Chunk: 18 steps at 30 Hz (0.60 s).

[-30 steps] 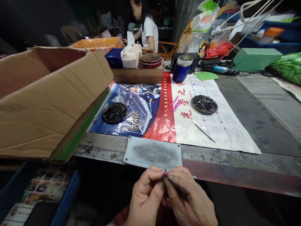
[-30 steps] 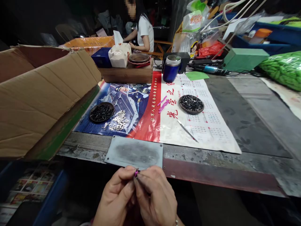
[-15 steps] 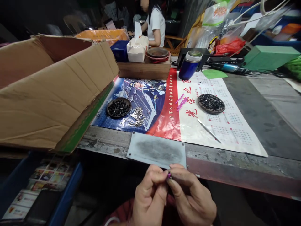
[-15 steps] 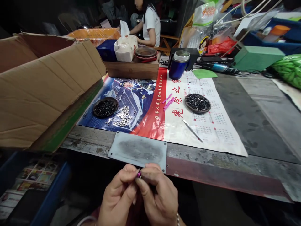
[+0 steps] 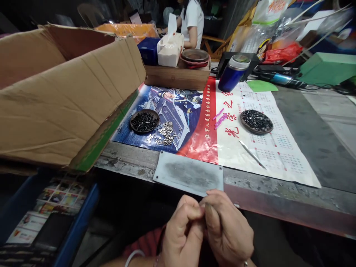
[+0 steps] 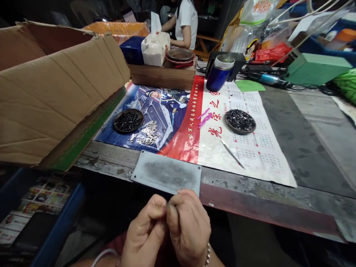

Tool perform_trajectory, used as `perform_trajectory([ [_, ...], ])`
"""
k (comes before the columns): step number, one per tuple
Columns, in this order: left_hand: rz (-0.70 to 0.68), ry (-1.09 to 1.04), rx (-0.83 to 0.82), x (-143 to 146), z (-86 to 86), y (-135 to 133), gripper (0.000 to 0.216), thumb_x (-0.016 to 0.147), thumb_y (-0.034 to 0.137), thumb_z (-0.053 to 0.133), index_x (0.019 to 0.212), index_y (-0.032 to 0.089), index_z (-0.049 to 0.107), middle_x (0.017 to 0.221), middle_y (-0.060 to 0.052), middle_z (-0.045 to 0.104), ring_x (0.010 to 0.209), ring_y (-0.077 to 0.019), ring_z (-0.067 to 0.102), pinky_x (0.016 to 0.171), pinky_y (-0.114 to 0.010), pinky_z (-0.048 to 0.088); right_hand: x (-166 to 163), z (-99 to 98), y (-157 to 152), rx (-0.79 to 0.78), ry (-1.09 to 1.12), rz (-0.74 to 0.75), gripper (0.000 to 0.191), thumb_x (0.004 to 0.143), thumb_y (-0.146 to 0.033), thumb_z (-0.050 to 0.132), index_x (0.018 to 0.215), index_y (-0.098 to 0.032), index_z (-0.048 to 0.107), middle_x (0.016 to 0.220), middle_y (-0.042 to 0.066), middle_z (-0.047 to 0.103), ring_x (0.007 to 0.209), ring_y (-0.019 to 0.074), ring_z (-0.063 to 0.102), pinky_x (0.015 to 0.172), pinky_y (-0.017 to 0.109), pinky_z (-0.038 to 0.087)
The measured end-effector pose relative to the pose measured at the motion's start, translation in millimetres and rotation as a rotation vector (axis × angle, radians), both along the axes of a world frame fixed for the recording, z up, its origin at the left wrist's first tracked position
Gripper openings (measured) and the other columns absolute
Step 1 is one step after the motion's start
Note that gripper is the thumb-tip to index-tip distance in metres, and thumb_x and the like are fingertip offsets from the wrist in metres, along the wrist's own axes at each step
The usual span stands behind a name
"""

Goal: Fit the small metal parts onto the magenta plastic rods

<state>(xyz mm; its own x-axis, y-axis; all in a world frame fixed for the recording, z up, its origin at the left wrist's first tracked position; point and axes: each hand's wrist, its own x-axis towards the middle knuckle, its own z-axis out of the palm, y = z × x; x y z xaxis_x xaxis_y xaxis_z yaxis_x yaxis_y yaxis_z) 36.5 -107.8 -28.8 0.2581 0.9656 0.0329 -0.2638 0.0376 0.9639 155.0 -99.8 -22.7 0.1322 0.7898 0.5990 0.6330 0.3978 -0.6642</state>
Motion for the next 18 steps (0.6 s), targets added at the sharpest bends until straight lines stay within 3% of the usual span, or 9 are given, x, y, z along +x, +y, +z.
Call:
perform_trajectory([
  [3,-0.032,0.022,-0.001,-0.5,2.1,0.3,0.016,0.104,0.020,0.050,0.089,0.024,0.055,0.087,0.000,0.047,0.079,-0.0142,0.049,0.074,-0.023,0.045,1.7,-1.3,0.7,0.049,-0.022,-0.054,0.021,0.105,-0.025,0.050,0.086,-0.022,0.055,0.073,0.002,0.063,0.075,0.0176,0.066,0.071,0.031,0.056],
  [6,-0.032,0.022,0.010,0.4,3.1,2.3,0.015,0.104,0.021,0.051,0.090,0.024,0.056,0.085,0.001,0.046,0.077,-0.0133,0.048,0.072,-0.022,0.044,3.6,-0.4,0.7,0.031,-0.044,-0.057,0.029,0.106,-0.025,0.045,0.079,-0.021,0.055,0.065,0.000,0.058,0.064,0.0158,0.062,0.061,0.028,0.050],
  [10,-0.020,0.008,-0.003,0.6,0.3,4.5,0.014,0.103,0.018,0.052,0.099,0.026,0.063,0.089,0.000,0.051,0.079,-0.0128,0.053,0.073,-0.021,0.046,2.9,0.5,1.3,-0.224,0.160,0.124,0.047,0.110,-0.035,0.035,0.068,-0.020,0.049,0.059,-0.002,0.050,0.050,0.0107,0.049,0.048,0.024,0.038],
  [14,0.015,-0.016,-0.020,-2.3,-1.3,4.8,0.015,0.102,0.017,0.056,0.103,0.027,0.068,0.090,0.001,0.053,0.079,-0.0125,0.055,0.074,-0.021,0.047,-0.1,-0.6,2.3,-0.246,0.204,0.227,0.056,0.111,-0.046,0.023,0.064,-0.021,0.041,0.058,-0.003,0.043,0.048,0.0102,0.043,0.045,0.024,0.031],
  [18,0.018,-0.009,0.004,-5.2,0.7,6.6,0.018,0.102,0.017,0.054,0.105,0.027,0.069,0.090,0.000,0.055,0.082,-0.0138,0.058,0.077,-0.023,0.049,-1.6,0.7,2.0,-0.263,0.238,0.260,0.045,0.110,-0.030,0.033,0.069,-0.020,0.047,0.061,-0.003,0.045,0.051,0.0097,0.045,0.048,0.022,0.035],
])
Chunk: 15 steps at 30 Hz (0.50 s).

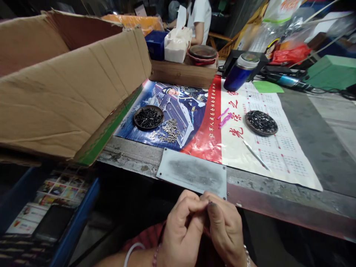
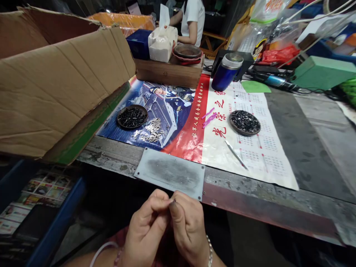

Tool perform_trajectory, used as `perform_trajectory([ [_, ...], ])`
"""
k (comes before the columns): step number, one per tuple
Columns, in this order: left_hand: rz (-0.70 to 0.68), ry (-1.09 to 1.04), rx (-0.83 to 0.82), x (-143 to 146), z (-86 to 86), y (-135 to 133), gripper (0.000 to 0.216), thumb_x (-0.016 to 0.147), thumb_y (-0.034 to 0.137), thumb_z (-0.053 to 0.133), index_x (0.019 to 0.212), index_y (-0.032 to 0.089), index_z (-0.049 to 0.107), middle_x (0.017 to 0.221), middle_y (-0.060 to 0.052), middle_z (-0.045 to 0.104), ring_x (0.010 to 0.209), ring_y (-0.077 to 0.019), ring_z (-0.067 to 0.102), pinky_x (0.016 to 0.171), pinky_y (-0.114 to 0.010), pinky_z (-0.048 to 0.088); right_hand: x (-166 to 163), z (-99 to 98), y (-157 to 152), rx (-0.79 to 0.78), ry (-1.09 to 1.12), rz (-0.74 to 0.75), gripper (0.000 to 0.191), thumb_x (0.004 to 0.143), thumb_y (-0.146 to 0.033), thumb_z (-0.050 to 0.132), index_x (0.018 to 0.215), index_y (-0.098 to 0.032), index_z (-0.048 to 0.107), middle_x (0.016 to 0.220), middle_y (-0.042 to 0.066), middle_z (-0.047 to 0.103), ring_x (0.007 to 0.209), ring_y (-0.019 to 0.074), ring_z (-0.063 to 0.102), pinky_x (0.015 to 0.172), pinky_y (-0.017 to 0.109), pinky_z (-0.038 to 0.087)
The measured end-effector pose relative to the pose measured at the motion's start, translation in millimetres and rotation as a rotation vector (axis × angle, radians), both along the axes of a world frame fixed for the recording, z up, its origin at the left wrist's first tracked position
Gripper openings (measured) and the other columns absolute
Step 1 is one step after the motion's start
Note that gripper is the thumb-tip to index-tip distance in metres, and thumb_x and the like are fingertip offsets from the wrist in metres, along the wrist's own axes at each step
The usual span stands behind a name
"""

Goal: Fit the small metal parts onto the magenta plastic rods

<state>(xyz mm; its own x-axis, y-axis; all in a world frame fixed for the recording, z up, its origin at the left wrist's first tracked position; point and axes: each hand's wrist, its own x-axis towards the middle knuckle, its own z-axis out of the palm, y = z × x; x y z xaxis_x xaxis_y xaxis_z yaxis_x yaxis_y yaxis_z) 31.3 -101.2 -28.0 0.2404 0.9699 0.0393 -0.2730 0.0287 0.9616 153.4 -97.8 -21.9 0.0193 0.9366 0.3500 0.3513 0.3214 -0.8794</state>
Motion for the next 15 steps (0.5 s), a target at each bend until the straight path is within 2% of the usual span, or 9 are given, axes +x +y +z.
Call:
perform_trajectory([
  [2,0.006,0.016,0.002,-0.8,0.9,1.9,0.020,0.102,0.016,0.053,0.104,0.026,0.070,0.090,-0.001,0.055,0.084,-0.0145,0.059,0.079,-0.024,0.049,-0.5,2.5,-0.1,-0.027,0.041,0.005,0.034,0.106,-0.022,0.041,0.074,-0.020,0.052,0.066,-0.002,0.050,0.056,0.0101,0.051,0.052,0.021,0.041],
  [7,0.033,0.007,0.007,-2.5,1.4,4.5,0.022,0.102,0.015,0.052,0.107,0.028,0.070,0.091,-0.001,0.056,0.082,-0.0145,0.059,0.076,-0.023,0.050,-2.8,7.7,-1.5,-0.019,0.050,-0.055,0.013,0.100,-0.020,0.053,0.088,-0.021,0.056,0.080,0.000,0.058,0.068,0.0115,0.058,0.061,0.021,0.051],
  [11,0.028,-0.001,0.029,-3.2,0.6,2.0,0.025,0.103,0.016,0.051,0.109,0.031,0.070,0.091,0.001,0.055,0.082,-0.0134,0.057,0.078,-0.022,0.049,-7.7,5.5,-5.5,0.026,-0.085,-0.094,0.014,0.102,-0.016,0.048,0.092,-0.022,0.057,0.075,-0.003,0.056,0.060,0.0085,0.056,0.057,0.016,0.049],
  [15,0.033,-0.008,0.005,-2.6,-1.2,-1.4,0.025,0.104,0.016,0.050,0.111,0.031,0.069,0.093,0.001,0.055,0.085,-0.0134,0.057,0.081,-0.023,0.049,-11.7,2.1,-7.8,0.049,-0.078,-0.140,0.014,0.103,-0.016,0.047,0.095,-0.023,0.055,0.076,-0.004,0.058,0.061,0.0075,0.060,0.060,0.014,0.051],
])
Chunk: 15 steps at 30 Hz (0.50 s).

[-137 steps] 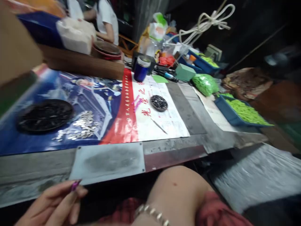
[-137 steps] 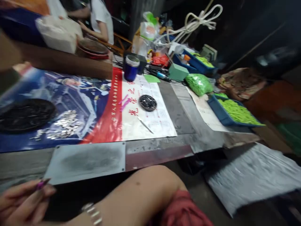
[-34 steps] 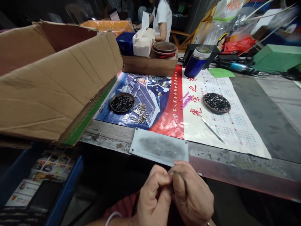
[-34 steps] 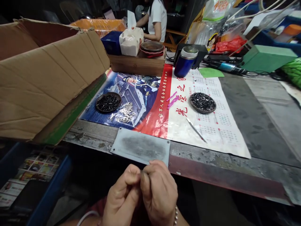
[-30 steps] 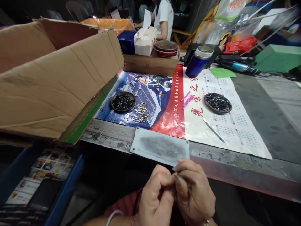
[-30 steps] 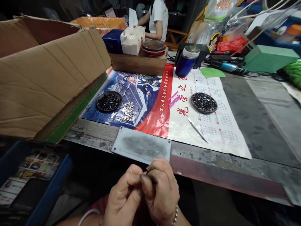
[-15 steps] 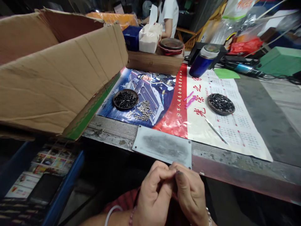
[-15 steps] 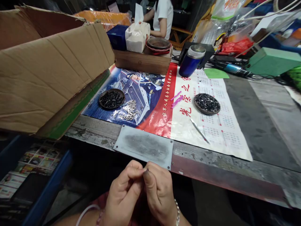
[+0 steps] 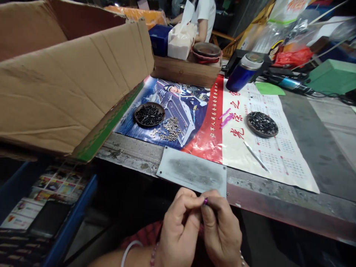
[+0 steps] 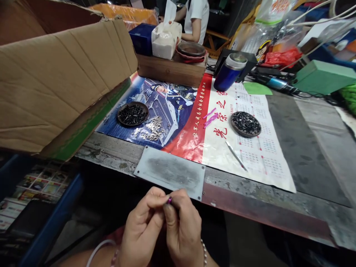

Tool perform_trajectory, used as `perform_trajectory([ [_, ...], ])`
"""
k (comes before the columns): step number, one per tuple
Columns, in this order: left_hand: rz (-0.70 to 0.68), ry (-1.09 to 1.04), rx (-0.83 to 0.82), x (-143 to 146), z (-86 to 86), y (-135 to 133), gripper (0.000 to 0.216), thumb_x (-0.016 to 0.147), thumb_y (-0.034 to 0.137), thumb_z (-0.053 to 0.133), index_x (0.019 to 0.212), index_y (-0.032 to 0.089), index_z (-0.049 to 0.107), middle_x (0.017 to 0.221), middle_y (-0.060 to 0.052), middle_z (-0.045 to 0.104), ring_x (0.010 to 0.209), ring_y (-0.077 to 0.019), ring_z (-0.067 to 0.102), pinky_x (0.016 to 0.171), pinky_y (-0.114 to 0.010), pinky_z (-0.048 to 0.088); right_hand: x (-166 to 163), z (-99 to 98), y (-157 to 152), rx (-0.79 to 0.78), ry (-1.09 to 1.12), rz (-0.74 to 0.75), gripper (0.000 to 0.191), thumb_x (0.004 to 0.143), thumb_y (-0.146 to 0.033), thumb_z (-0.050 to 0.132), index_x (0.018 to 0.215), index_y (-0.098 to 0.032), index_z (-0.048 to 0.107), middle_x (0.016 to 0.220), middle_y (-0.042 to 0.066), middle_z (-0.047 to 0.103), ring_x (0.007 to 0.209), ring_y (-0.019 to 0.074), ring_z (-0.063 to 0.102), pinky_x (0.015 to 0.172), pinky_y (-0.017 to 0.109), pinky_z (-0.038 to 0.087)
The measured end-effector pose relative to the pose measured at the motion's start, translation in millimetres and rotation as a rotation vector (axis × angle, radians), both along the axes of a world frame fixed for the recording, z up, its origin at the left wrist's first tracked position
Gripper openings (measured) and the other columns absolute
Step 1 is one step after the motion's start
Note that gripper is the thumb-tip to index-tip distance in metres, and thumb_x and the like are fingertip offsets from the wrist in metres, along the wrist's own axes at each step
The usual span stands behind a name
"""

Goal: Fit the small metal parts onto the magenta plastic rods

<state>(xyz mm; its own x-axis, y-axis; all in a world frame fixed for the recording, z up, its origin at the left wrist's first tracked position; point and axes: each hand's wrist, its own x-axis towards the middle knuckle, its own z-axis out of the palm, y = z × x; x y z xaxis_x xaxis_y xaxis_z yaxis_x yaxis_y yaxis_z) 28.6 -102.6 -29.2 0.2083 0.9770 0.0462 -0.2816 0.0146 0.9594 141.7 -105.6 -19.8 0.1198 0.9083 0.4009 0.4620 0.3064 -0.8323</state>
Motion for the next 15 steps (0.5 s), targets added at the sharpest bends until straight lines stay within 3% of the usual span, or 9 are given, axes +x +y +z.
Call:
perform_trajectory([
  [4,-0.005,-0.009,-0.070,2.1,0.0,1.2,0.018,0.103,0.019,0.053,0.106,0.026,0.069,0.096,-0.001,0.058,0.090,-0.0149,0.060,0.083,-0.025,0.050,5.6,-0.5,2.0,-0.029,-0.037,-0.018,0.012,0.102,-0.018,0.048,0.095,-0.023,0.056,0.081,-0.002,0.064,0.066,0.0090,0.067,0.063,0.014,0.055],
  [7,-0.019,-0.077,-0.250,4.9,0.7,5.8,0.010,0.100,0.027,0.062,0.101,0.021,0.070,0.091,-0.002,0.062,0.075,-0.0117,0.057,0.070,-0.022,0.049,13.7,-2.0,3.1,-0.060,-0.090,0.003,0.012,0.101,-0.018,0.051,0.092,-0.023,0.057,0.077,-0.002,0.066,0.063,0.0106,0.068,0.057,0.015,0.054],
  [11,-0.045,-0.256,-0.547,8.4,0.2,12.9,0.027,0.091,0.040,0.074,0.102,0.016,0.067,0.062,0.006,0.054,0.050,-0.0059,0.043,0.050,-0.016,0.038,21.7,-8.4,-0.8,-0.080,-0.102,-0.038,0.009,0.100,-0.019,0.057,0.092,-0.022,0.061,0.078,-0.001,0.069,0.058,0.0112,0.067,0.055,0.018,0.054],
  [15,0.002,-0.328,-0.545,10.6,-0.3,16.6,0.036,0.084,0.044,0.081,0.098,0.015,0.066,0.068,0.002,0.064,0.049,-0.0047,0.048,0.048,-0.015,0.038,24.8,-11.8,-4.6,-0.104,-0.157,-0.096,0.006,0.100,-0.024,0.061,0.098,-0.021,0.066,0.086,0.002,0.073,0.067,0.0129,0.071,0.065,0.020,0.057],
])
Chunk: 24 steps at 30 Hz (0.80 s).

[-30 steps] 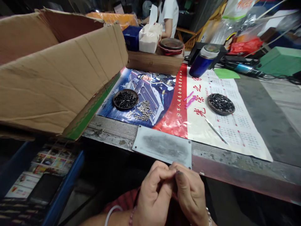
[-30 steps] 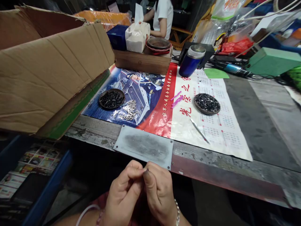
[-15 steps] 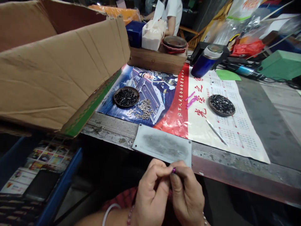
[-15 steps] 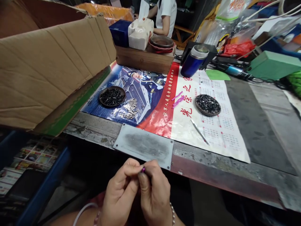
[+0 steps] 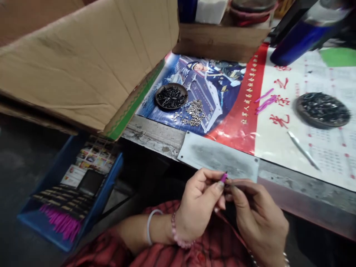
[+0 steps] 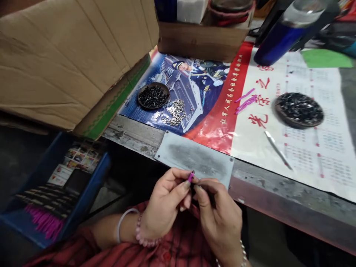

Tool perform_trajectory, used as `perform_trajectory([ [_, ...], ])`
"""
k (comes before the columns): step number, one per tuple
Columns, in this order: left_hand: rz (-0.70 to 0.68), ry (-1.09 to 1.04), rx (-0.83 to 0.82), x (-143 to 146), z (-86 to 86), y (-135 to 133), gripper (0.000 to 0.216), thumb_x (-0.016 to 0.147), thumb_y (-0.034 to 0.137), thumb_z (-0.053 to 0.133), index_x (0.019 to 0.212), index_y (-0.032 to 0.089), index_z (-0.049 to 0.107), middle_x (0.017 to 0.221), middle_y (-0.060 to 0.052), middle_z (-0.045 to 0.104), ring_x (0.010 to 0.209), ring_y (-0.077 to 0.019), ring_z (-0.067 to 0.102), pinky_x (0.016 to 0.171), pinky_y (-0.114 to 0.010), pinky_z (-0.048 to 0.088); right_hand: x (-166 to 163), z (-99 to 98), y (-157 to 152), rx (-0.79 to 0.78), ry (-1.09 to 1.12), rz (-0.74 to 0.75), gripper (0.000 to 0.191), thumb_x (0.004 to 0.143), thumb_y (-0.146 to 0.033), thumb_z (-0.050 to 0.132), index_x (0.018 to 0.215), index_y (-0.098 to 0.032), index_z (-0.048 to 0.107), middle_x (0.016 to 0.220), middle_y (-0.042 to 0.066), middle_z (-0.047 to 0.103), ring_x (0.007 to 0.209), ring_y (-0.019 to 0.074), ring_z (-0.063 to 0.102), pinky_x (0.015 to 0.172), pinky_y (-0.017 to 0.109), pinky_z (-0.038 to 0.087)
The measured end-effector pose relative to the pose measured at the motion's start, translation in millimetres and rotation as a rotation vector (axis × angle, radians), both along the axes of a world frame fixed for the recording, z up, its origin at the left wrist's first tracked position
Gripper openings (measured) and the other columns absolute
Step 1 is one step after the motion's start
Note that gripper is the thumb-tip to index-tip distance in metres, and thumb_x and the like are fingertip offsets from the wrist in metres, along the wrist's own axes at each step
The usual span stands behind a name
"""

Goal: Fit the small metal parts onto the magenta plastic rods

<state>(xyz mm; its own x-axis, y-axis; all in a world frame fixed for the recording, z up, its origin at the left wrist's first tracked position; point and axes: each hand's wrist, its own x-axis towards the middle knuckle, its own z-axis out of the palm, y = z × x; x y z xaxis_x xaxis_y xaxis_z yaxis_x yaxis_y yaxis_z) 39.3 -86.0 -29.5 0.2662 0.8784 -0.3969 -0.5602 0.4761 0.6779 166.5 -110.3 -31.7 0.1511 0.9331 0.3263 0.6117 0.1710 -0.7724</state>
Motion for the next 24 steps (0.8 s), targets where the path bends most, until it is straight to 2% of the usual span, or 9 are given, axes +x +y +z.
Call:
perform_trajectory([
  [3,0.020,0.008,0.039,1.1,1.4,-0.4,0.036,0.084,0.044,0.081,0.097,0.015,0.066,0.084,-0.003,0.072,0.051,-0.0038,0.051,0.049,-0.016,0.041,0.8,4.1,1.5,-0.009,-0.027,0.057,0.010,0.100,-0.025,0.060,0.093,-0.021,0.065,0.083,0.001,0.073,0.066,0.0129,0.071,0.062,0.020,0.056],
  [6,0.024,0.025,0.083,1.4,3.0,-1.0,0.034,0.086,0.044,0.080,0.098,0.015,0.067,0.081,-0.003,0.073,0.051,-0.0042,0.052,0.050,-0.017,0.042,-0.2,8.2,3.5,0.013,-0.065,0.037,0.013,0.099,-0.025,0.062,0.087,-0.021,0.063,0.076,0.000,0.070,0.061,0.0118,0.067,0.057,0.019,0.053],
  [8,0.027,0.036,0.098,1.2,3.2,-0.5,0.033,0.086,0.043,0.080,0.097,0.015,0.067,0.078,-0.002,0.072,0.050,-0.0046,0.052,0.050,-0.017,0.042,-1.9,7.0,2.9,0.018,-0.041,-0.017,0.013,0.097,-0.026,0.066,0.085,-0.021,0.062,0.075,-0.001,0.068,0.060,0.0114,0.065,0.057,0.020,0.052],
  [10,0.028,0.032,0.092,1.3,2.7,0.4,0.033,0.085,0.043,0.081,0.096,0.015,0.068,0.076,-0.001,0.070,0.050,-0.0044,0.052,0.049,-0.017,0.041,-3.1,2.2,0.8,0.051,0.029,-0.114,0.010,0.093,-0.026,0.072,0.091,-0.021,0.064,0.080,0.000,0.068,0.065,0.0125,0.067,0.060,0.021,0.055],
  [12,0.021,0.010,0.069,1.6,2.3,1.2,0.032,0.084,0.041,0.082,0.096,0.015,0.068,0.072,0.002,0.067,0.049,-0.0042,0.052,0.048,-0.016,0.039,-2.4,-4.0,-1.6,0.118,0.018,-0.192,0.014,0.090,-0.023,0.077,0.099,-0.021,0.067,0.086,0.001,0.070,0.071,0.0140,0.070,0.064,0.023,0.057],
  [15,-0.004,-0.032,0.011,1.6,3.1,2.2,0.032,0.082,0.040,0.084,0.096,0.015,0.068,0.061,0.005,0.061,0.047,-0.0050,0.051,0.046,-0.015,0.037,2.9,-10.1,-2.4,0.169,-0.184,-0.118,0.004,0.095,-0.023,0.070,0.099,-0.021,0.071,0.086,0.003,0.074,0.075,0.0170,0.072,0.067,0.027,0.058],
  [19,-0.028,-0.054,-0.088,-0.3,7.3,5.1,0.032,0.080,0.038,0.085,0.095,0.013,0.070,0.060,0.003,0.064,0.045,-0.0048,0.048,0.045,-0.015,0.034,9.7,-8.3,2.6,0.273,-0.426,-0.051,0.011,0.100,-0.016,0.062,0.105,-0.018,0.072,0.087,0.005,0.076,0.079,0.0186,0.074,0.076,0.030,0.060],
  [22,-0.012,-0.039,-0.116,-2.0,10.0,7.5,0.033,0.077,0.036,0.087,0.093,0.013,0.070,0.061,0.001,0.065,0.045,-0.0052,0.047,0.044,-0.016,0.033,9.1,-3.7,6.6,0.313,-0.464,-0.026,0.018,0.098,-0.006,0.061,0.110,-0.016,0.070,0.094,0.006,0.077,0.087,0.0165,0.075,0.082,0.025,0.060],
  [24,-0.009,-0.027,-0.117,-2.7,10.7,8.4,0.032,0.077,0.035,0.086,0.093,0.013,0.070,0.058,0.002,0.063,0.045,-0.0064,0.048,0.045,-0.016,0.033,7.1,-1.6,8.1,0.286,-0.435,-0.006,0.014,0.099,-0.008,0.061,0.108,-0.015,0.070,0.094,0.007,0.078,0.086,0.0160,0.076,0.083,0.024,0.060],
])
